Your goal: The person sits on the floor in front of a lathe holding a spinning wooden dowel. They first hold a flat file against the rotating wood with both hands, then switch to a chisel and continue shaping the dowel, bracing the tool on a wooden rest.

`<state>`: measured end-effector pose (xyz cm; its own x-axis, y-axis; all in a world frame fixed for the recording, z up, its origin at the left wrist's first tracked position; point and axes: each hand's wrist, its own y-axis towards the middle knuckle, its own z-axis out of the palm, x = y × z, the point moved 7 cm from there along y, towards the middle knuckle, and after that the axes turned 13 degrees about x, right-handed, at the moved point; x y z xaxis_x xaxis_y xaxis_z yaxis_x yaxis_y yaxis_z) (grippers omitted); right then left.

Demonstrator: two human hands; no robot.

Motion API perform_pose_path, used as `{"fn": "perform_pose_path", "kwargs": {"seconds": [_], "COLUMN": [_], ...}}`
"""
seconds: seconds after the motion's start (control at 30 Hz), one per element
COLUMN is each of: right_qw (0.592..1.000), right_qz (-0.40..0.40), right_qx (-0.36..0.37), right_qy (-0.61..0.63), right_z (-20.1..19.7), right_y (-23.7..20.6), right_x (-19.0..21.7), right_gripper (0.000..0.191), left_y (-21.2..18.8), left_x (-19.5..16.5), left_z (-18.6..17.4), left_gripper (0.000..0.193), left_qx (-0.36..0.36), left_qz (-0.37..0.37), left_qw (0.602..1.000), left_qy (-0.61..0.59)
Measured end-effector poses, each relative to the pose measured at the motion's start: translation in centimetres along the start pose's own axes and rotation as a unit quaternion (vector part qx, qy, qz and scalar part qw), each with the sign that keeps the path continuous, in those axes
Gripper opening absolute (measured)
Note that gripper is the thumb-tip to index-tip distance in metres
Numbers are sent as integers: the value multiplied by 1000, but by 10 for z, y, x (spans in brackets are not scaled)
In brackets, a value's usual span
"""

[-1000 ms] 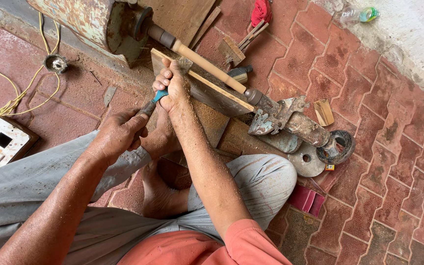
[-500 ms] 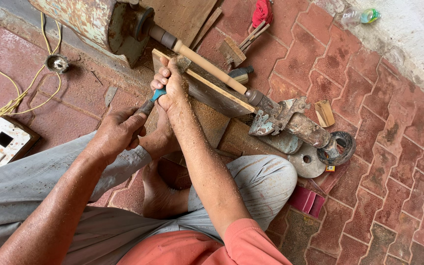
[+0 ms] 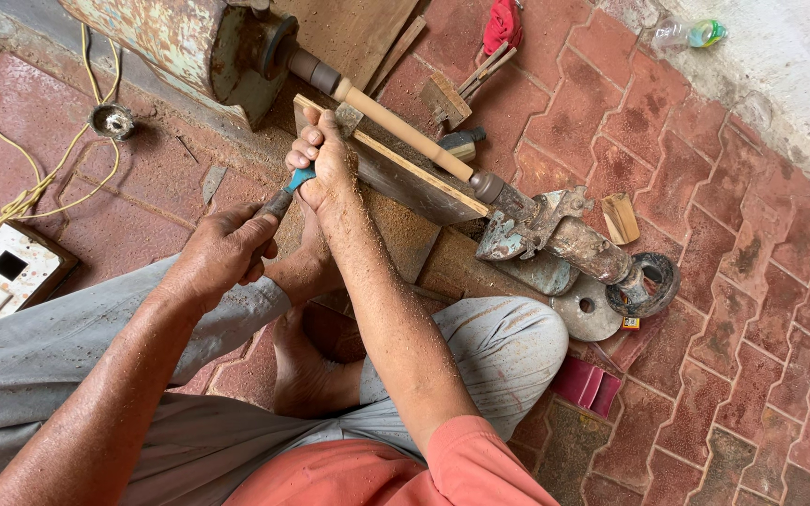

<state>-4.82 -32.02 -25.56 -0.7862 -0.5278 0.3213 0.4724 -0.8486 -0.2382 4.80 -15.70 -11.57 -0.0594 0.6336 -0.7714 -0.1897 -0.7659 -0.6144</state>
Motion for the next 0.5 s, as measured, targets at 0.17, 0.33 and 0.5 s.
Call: {"fn": "perform_pose_path", "kwargs": {"seconds": [0.17,0.33,0.5], "right_qw": [1000,1000,1000], "right_qz": [3,-2,0], "right_qx": [10,22,20], "right_qy": [8,4,-18], "right_z": [3,6,8], "right_y": [0,-3,-2], "right_x": [-2,-2,0], "right_gripper": [32,33,34], "left_y": [-2,-8,-11], "left_x": [0,-2,-6], "left_z": [1,5,6], "left_gripper": [34,33,38], "left_qx": [12,5,-14], "left_qz": [19,13,3], "left_qw": [1000,1000,1000], "left_qy": [-6,-3,3]}}
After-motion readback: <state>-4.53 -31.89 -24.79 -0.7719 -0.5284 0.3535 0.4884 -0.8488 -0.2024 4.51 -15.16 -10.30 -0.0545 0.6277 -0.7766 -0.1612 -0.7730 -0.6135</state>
